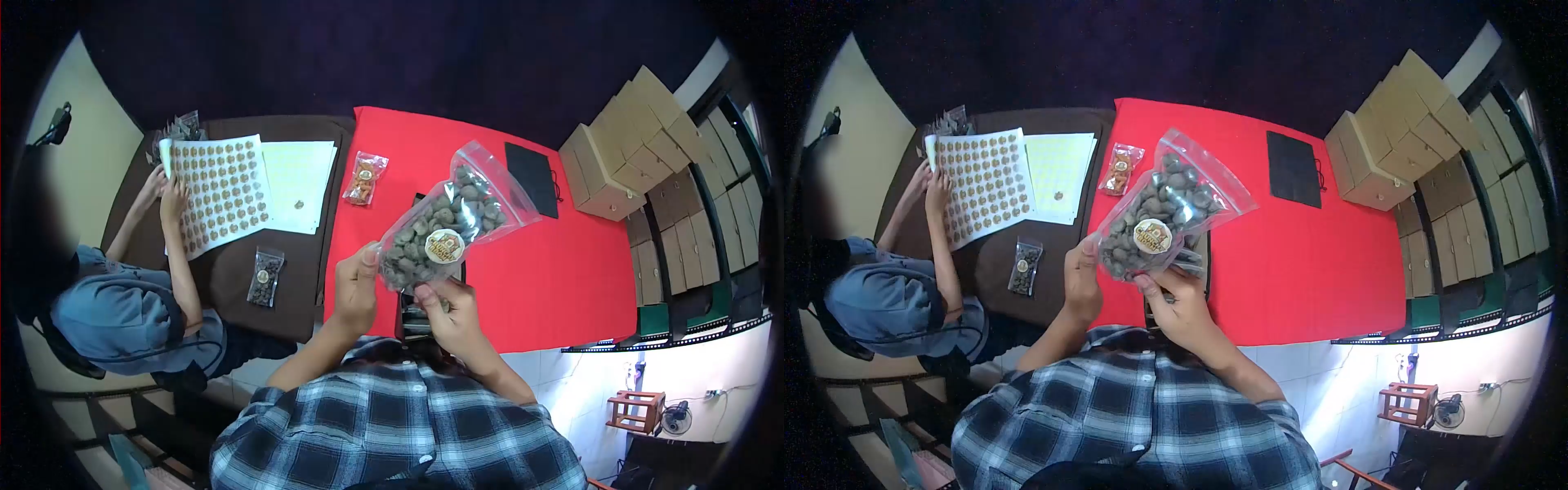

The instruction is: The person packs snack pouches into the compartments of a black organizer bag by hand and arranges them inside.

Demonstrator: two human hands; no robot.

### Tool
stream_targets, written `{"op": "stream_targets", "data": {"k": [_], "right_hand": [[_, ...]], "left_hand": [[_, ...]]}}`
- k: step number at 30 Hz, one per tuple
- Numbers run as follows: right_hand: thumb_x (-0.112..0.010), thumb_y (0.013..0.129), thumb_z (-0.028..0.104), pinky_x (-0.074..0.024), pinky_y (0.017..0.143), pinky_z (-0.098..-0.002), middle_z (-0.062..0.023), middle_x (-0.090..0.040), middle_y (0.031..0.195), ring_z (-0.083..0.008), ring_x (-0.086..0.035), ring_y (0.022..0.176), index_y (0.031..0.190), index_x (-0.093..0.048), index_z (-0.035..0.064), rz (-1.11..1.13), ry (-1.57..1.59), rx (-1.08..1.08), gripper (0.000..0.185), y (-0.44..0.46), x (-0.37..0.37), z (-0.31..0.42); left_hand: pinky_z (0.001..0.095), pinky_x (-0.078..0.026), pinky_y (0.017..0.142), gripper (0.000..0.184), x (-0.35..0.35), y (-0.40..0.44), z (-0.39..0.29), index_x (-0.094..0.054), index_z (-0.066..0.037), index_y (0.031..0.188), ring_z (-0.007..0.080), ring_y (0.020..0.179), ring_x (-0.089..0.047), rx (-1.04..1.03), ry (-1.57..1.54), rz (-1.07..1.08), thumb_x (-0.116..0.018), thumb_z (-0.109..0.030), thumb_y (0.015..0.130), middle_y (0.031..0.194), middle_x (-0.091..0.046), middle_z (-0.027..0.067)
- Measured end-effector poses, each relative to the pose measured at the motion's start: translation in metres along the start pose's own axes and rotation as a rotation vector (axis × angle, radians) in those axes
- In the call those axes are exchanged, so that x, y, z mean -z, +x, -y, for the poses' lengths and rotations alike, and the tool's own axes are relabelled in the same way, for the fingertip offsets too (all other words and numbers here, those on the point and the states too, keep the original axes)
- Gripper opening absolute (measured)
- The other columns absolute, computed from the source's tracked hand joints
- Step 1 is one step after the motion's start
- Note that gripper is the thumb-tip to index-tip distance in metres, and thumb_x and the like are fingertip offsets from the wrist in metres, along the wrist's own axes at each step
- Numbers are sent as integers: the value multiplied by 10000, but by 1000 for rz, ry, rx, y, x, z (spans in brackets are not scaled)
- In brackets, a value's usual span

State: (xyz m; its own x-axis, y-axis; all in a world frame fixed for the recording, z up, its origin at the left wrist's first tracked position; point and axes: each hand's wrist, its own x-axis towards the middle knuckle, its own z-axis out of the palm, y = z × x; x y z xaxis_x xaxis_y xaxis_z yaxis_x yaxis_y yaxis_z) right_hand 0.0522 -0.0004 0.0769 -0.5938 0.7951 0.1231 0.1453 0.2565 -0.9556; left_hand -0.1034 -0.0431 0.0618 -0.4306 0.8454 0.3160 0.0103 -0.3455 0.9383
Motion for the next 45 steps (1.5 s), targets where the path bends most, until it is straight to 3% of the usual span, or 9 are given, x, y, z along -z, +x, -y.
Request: {"op": "stream_targets", "data": {"k": [4, 8, 15, 18, 19, 25, 29, 38, 45], "right_hand": [[-471, 992, 408, -446, 924, -395, -184, -616, 1084, -318, -597, 1064, 1241, -515, 2, -286, 297, 113, 478, 0, -6, -89], [-364, 983, 546, -494, 886, -438, -146, -580, 975, -306, -599, 953, 1191, -471, 69, -453, 1130, -123, 531, 21, 13, 18], [-497, 935, 433, -489, 646, -313, -119, -564, 711, -219, -537, 640, 918, -479, 50, -379, 1053, 316, 383, 22, 25, -5], [-575, 893, 376, -482, 646, -300, -124, -583, 703, -205, -533, 638, 889, -502, 26, -288, 621, 515, 358, 21, 29, -27], [-314, 975, 555, -470, 648, -302, -135, -585, 729, -213, -568, 657, 783, -527, 23, -345, 354, 457, 604, 17, 24, -21], [-306, 974, 550, -451, 705, -338, -127, -578, 875, -246, -584, 723, 902, -609, -23, -145, 220, 295, 652, 19, -32, -2], [-260, 989, 505, -349, 962, -422, -184, -493, 1134, -308, -454, 1126, 1183, -507, -32, -289, -42, 380, 621, 45, -48, 4], [-194, 970, 596, -138, 1128, -480, -242, -232, 1474, -370, -180, 1398, 1454, -175, -37, -311, 32, 428, 796, 60, -40, 1], [-251, 983, 553, -168, 1066, -490, -264, -317, 1388, -362, -281, 1291, 1410, -297, -37, -413, -271, 504, 730, 52, -47, -25]], "left_hand": [[301, -423, 559, 392, 17, 0, 21, -588, -8, 832, 208, 566, -535, -290, 325, 61, -427, -313, 1019, 648, -526, 94], [357, -460, 550, 162, 7, 8, -1, -596, -77, 808, 239, 631, -576, -578, 840, 320, -619, -224, 872, 719, -544, 52], [361, -517, 698, 412, 13, 5, 12, -548, -35, 901, 272, 783, -602, -519, 458, 657, -705, -388, 758, 939, -554, 150], [360, -496, 711, 367, 42, 0, 27, -477, -63, 1011, 265, 806, -562, -491, 158, 301, -624, -318, 792, 955, -510, 153], [370, -485, 748, 387, 44, 1, 32, -446, -69, 1053, 261, 848, -548, -473, 37, 200, -603, -314, 798, 1001, -489, 160], [445, -349, 989, 492, 7, 10, 26, -322, -99, 1221, 251, 1127, -435, -309, -340, 25, -530, -338, 845, 1232, -381, 169], [477, -217, 1149, 839, -8, 3, 44, -178, -135, 1485, 309, 1403, -252, -74, -526, 70, -475, -622, 870, 1514, -227, 185], [447, -47, 1188, 995, -17, -7, 13, 153, -178, 1515, 286, 1476, -22, 72, -735, 238, -349, -736, 864, 1604, 66, 82], [372, -381, 1025, 613, 3, -13, 55, -375, -41, 1389, 235, 1182, -503, 101, -459, 119, -382, -492, 974, 1345, -450, 158]]}}
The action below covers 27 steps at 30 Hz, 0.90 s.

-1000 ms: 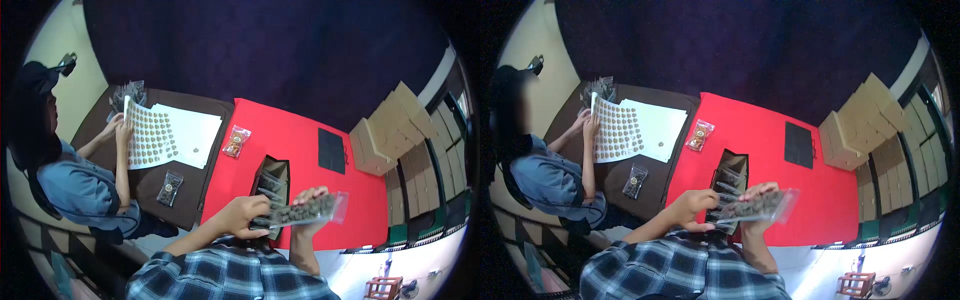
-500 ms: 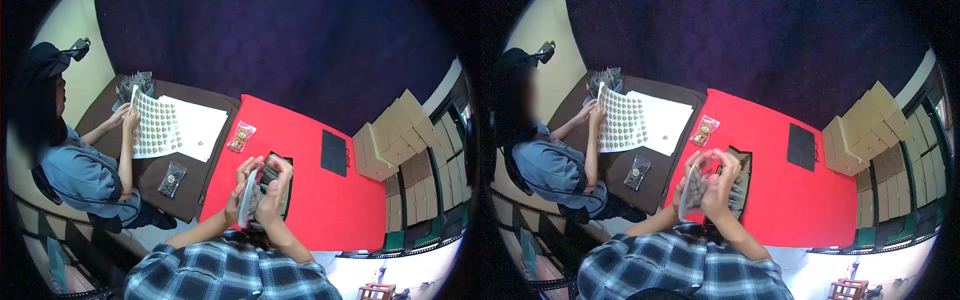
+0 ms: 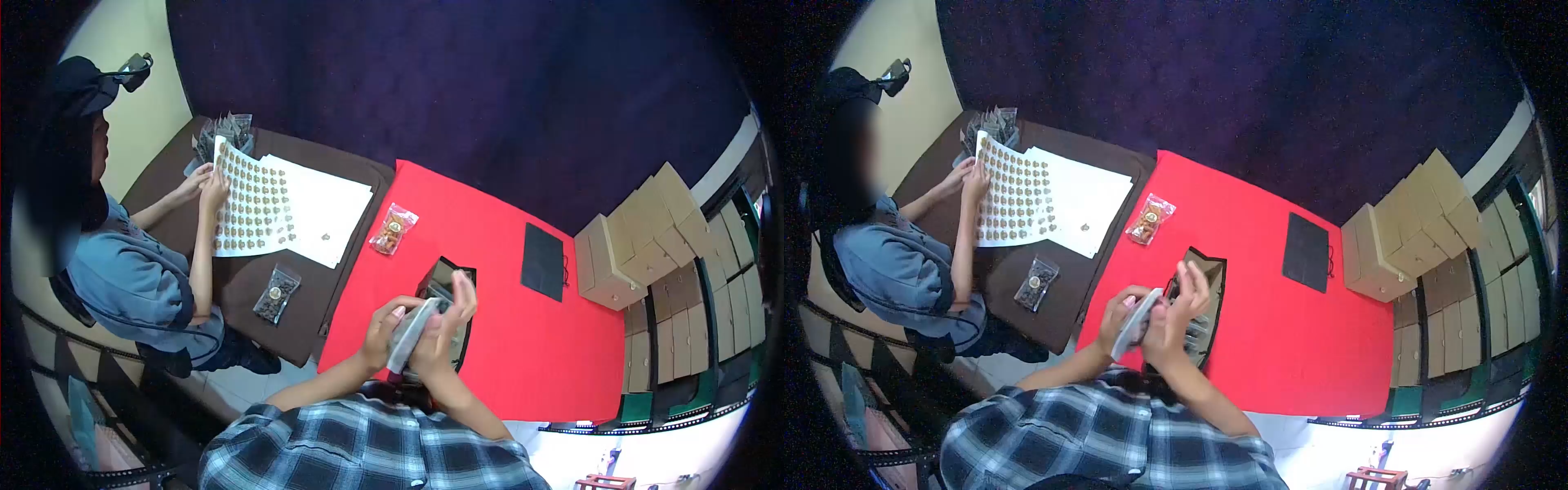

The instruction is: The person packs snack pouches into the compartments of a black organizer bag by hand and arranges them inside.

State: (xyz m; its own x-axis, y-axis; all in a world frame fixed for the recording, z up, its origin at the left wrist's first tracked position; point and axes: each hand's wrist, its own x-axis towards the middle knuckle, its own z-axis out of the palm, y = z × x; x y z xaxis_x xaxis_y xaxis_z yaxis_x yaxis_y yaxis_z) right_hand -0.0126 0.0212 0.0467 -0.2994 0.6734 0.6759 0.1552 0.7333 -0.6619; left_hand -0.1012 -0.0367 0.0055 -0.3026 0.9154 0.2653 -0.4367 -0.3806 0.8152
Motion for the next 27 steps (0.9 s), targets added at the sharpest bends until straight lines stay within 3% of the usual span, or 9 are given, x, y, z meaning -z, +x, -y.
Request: {"op": "stream_targets", "data": {"k": [2, 6, 9, 13, 15, 19, 20, 23, 27], "right_hand": [[-234, 979, 576, -174, 1082, -470, -238, -343, 1385, -335, -297, 1304, 1414, -300, -24, -18, -62, -29, 744, 7, 7, -3], [-269, 872, 768, -271, 1069, -402, -158, -411, 1391, -237, -365, 1303, 1436, -316, 22, 112, 572, -355, 935, 17, 7, -5], [-238, 881, 755, -272, 1076, -394, -151, -396, 1411, -249, -377, 1307, 1432, -325, 25, 85, 626, -282, 918, -9, 4, -9], [-220, 922, 680, -260, 1079, -388, -153, -372, 1436, -244, -348, 1333, 1418, -330, 25, -53, 498, -325, 829, -9, 4, -37], [-273, 907, 712, -193, 1106, -417, -152, -297, 1487, -272, -259, 1387, 1448, -257, 25, -90, 606, -315, 875, 21, 37, -4], [-223, 934, 659, -198, 1095, -430, -166, -302, 1493, -259, -252, 1393, 1462, -242, 33, -56, 591, 34, 819, -12, 27, -29], [-205, 929, 673, -182, 1109, -452, -175, -280, 1506, -274, -232, 1405, 1469, -229, 38, -89, 403, -389, 834, -24, 23, -38], [-284, 921, 679, -153, 1129, -448, -184, -240, 1525, -296, -212, 1420, 1476, -199, 21, -321, 538, -265, 864, 17, 42, 2], [-209, 927, 681, -108, 1136, -454, -193, -225, 1530, -292, -155, 1441, 1483, -184, 17, -175, 547, -198, 867, -3, 34, 1]], "left_hand": [[327, -415, 952, 363, -9, -7, -9, -575, 16, 1129, 192, 1065, -556, 20, 12, -78, -398, -268, 990, 1061, -602, 119], [348, -386, 946, 373, -17, -3, -7, -445, 10, 1238, 212, 1065, -516, -247, 278, 141, -382, -220, 952, 1170, -512, 151], [457, -215, 1113, 736, -6, 9, -2, -196, 25, 1398, 333, 1349, -270, -383, 549, 200, -484, -396, 868, 1394, -290, 232], [475, -154, 1143, 941, -10, 17, -15, -78, 5, 1484, 381, 1432, -105, -345, 737, 384, -535, -474, 815, 1544, -44, 231], [497, -131, 1147, 937, -39, 6, -30, -67, -5, 1495, 398, 1430, -102, -75, 424, 454, -493, -514, 834, 1546, -38, 234], [522, -68, 1148, 997, -43, 24, -23, 12, -9, 1507, 405, 1451, -2, -318, 608, 487, -242, -744, 884, 1560, 43, 250], [521, -30, 1148, 1053, -44, 27, -22, 72, 0, 1502, 402, 1453, 45, -252, 447, 463, -157, -794, 851, 1560, 102, 249], [520, -2, 1147, 1056, -54, 23, -16, 124, 3, 1492, 392, 1455, 52, -236, 526, 461, -132, -796, 850, 1560, 110, 248], [496, -4, 1154, 966, -58, 34, -13, 135, -7, 1493, 346, 1463, 14, -161, 246, 326, -112, -730, 902, 1575, 112, 202]]}}
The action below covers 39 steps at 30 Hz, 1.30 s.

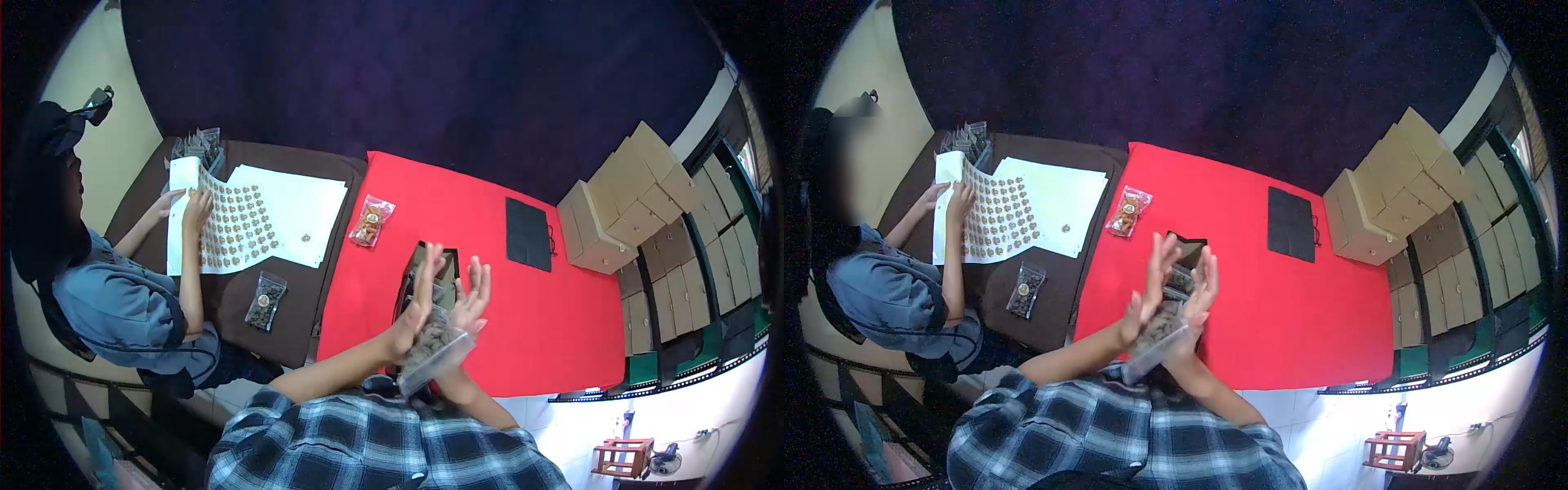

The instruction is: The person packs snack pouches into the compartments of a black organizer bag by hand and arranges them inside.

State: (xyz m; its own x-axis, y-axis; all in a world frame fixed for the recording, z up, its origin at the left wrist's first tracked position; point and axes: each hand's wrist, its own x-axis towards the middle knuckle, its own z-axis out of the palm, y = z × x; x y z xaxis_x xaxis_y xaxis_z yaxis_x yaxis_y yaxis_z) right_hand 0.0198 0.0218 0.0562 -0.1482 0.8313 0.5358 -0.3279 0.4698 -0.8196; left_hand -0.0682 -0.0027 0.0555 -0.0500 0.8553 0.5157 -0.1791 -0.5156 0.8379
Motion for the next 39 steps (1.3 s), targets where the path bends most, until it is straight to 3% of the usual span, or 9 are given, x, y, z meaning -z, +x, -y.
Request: {"op": "stream_targets", "data": {"k": [5, 9, 15, 22, 23, 27, 33, 37, 39], "right_hand": [[-162, 936, 675, -82, 1143, -467, -188, -211, 1537, -289, -153, 1445, 1490, -167, 5, -103, -65, -97, 869, 31, 5, 8], [-127, 916, 711, -18, 1164, -452, -186, -186, 1553, -292, -88, 1465, 1508, -115, 21, 199, -11, -116, 909, 2, -7, 2], [-164, 1009, 488, -145, 1155, -430, -222, -240, 1509, -342, -209, 1418, 1457, -214, -56, 159, -303, -18, 707, 6, 1, -14], [-371, 1014, 350, -175, 1142, -503, -237, -252, 1504, -392, -199, 1426, 1384, -357, 8, 119, -364, 202, 504, 20, -6, -3], [-409, 1004, 375, -162, 1149, -507, -239, -252, 1504, -377, -184, 1437, 1398, -327, 34, 135, -356, 201, 528, 23, -2, -3], [-371, 965, 545, -156, 1158, -493, -225, -243, 1513, -337, -187, 1440, 1436, -234, 39, 123, 49, -78, 705, 23, -6, 25], [-205, 911, 719, -77, 1172, -483, -216, -186, 1544, -326, -144, 1453, 1495, -125, 35, 234, 215, -181, 903, 15, 6, 40], [-127, 905, 729, -40, 1178, -457, -197, -143, 1564, -315, -108, 1462, 1515, -73, 58, 178, 99, -181, 908, 24, 5, 50], [-122, 905, 731, -10, 1172, -465, -185, -98, 1577, -314, -59, 1468, 1521, -34, 64, 294, 66, -132, 912, 10, 8, 35]], "left_hand": [[518, 2, 1149, 949, -3, -13, 11, 208, -77, 1485, 329, 1467, -15, 65, 62, 89, -47, -753, 869, 1585, 90, 179], [465, -1, 1162, 914, 6, -2, 11, 141, -21, 1496, 313, 1468, -4, 58, -59, -23, -117, -680, 917, 1579, 19, 204], [433, -41, 1173, 902, 12, -17, 34, -2, 12, 1513, 300, 1466, -72, 81, 61, -5, -194, -612, 891, 1569, -105, 199], [334, -401, 996, 476, 20, -36, 7, -507, 34, 1255, 228, 1154, -542, 25, -9, -191, -437, -329, 954, 1174, -581, 180], [277, -464, 856, 333, 11, -30, 0, -570, 35, 1133, 174, 937, -616, -45, -43, -305, -463, -233, 967, 988, -638, 121], [290, -449, 764, 359, 3, -22, -6, -604, 37, 1032, 171, 783, -574, -112, 211, -184, -439, -277, 974, 885, -611, 106], [489, -203, 1101, 795, -6, -10, 6, -208, -16, 1486, 360, 1357, -270, -341, 446, -9, -278, -596, 947, 1489, -204, 263], [534, 31, 1139, 915, -16, -12, 7, 63, -16, 1512, 355, 1464, 102, -162, 169, 148, -170, -673, 919, 1578, 98, 217], [529, 56, 1137, 921, -12, -11, 10, 54, -10, 1512, 346, 1466, 94, -85, 138, 46, -154, -681, 915, 1581, 86, 211]]}}
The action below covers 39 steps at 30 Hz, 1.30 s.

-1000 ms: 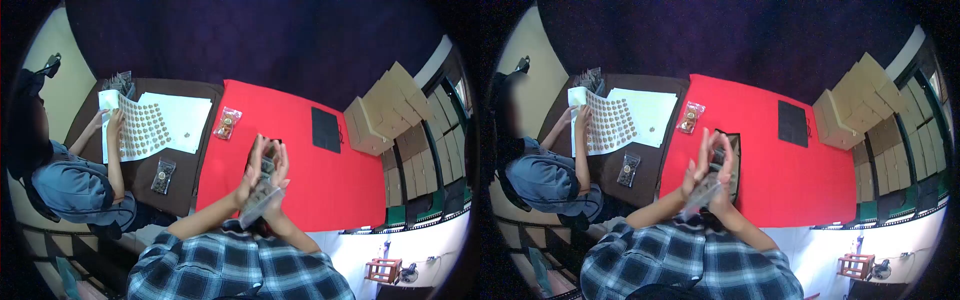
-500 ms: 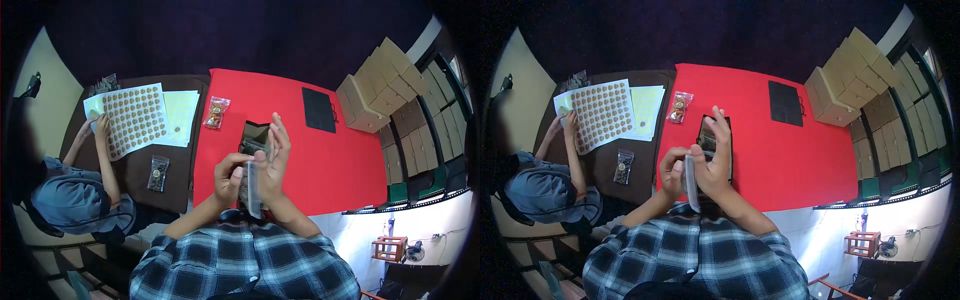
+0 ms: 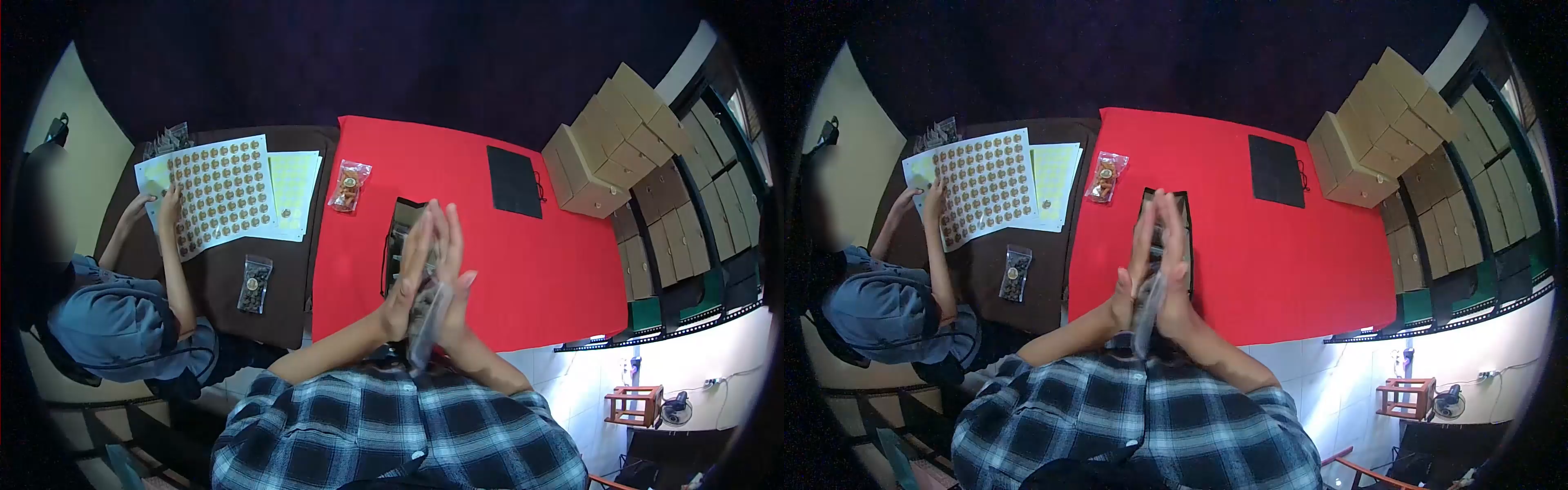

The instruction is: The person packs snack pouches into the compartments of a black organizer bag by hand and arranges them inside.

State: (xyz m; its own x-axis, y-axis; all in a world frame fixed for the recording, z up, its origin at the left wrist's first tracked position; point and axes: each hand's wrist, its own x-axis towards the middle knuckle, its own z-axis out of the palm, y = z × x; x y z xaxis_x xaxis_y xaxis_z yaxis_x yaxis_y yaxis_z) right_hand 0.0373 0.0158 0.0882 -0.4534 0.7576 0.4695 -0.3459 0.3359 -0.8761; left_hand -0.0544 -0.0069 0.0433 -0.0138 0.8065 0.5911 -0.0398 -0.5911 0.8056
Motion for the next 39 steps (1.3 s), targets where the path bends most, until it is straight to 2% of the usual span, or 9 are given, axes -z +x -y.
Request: {"op": "stream_targets", "data": {"k": [8, 17, 21, 22, 24, 33, 35, 37, 39], "right_hand": [[-136, 951, 653, -11, 1172, -478, -204, -90, 1571, -318, -37, 1470, 1511, -33, 21, -153, 7, 96, 850, -1, -14, -6], [-213, 1029, 373, -246, 1125, -433, -201, -442, 1292, -308, -391, 1297, 1117, -534, -51, -361, -52, 325, 539, -10, -1, -23], [-258, 1001, 260, -333, 1019, -380, -185, -510, 1103, -257, -489, 1089, 985, -560, -33, -395, -11, 272, 422, -13, -11, -20], [-269, 1000, 258, -345, 992, -369, -181, -510, 1096, -249, -492, 1068, 981, -559, -32, -412, -12, 271, 410, -11, -10, -20], [-291, 996, 254, -369, 939, -347, -175, -511, 1082, -233, -499, 1026, 972, -557, -28, -444, -14, 268, 388, -9, -7, -19], [-485, 933, 164, -394, 887, -339, -133, -551, 962, -226, -524, 953, 1025, -556, -4, -189, -11, 105, 204, -27, 14, -38], [-610, 872, 217, -379, 963, -358, -143, -571, 1021, -248, -528, 1044, 1121, -547, 3, -47, -276, 98, 335, -17, 3, -30], [-727, 780, 208, -376, 1009, -369, -154, -578, 1146, -264, -534, 1129, 1208, -511, 2, 237, -129, -26, 521, -13, 3, -29], [-766, 715, 125, -445, 948, -381, -145, -619, 1153, -270, -583, 1109, 1100, -594, 3, 480, -134, -187, 438, -12, 8, -19]], "left_hand": [[534, 107, 1125, 913, 8, -5, -9, 27, -16, 1517, 333, 1467, 114, -4, 59, 90, -121, -683, 912, 1583, 94, 206], [490, -73, 1150, 862, -5, -20, -8, -287, 22, 1468, 350, 1446, -116, 19, -25, -103, -180, -628, 911, 1565, -91, 217], [372, -412, 927, 703, 0, -42, 10, -568, 18, 976, 244, 990, -534, 138, -184, -154, -271, -616, 918, 1036, -510, 168], [316, -420, 763, 603, -9, -33, -4, -502, -22, 779, 178, 744, -470, 165, -260, -256, -314, -573, 936, 794, -451, 83], [281, -410, 688, 602, -2, -36, 2, -526, -17, 791, 164, 702, -475, 156, -422, -203, -327, -566, 934, 761, -478, 90], [261, -375, 664, 687, 41, -14, -33, -523, 5, 836, 150, 699, -438, 113, -670, -234, -316, -647, 891, 835, -427, 84], [291, -364, 650, 797, 59, -11, -37, -593, 43, 829, 155, 694, -441, 42, -646, -56, -313, -704, 842, 725, -444, 61], [299, -353, 637, 865, 63, -16, -57, -636, 62, 823, 158, 680, -447, 67, -674, 67, -320, -743, 804, 674, -473, 58], [307, -346, 627, 942, 70, -9, -75, -689, 75, 876, 181, 614, -448, 39, -457, 278, -360, -796, 732, 666, -539, 83]]}}
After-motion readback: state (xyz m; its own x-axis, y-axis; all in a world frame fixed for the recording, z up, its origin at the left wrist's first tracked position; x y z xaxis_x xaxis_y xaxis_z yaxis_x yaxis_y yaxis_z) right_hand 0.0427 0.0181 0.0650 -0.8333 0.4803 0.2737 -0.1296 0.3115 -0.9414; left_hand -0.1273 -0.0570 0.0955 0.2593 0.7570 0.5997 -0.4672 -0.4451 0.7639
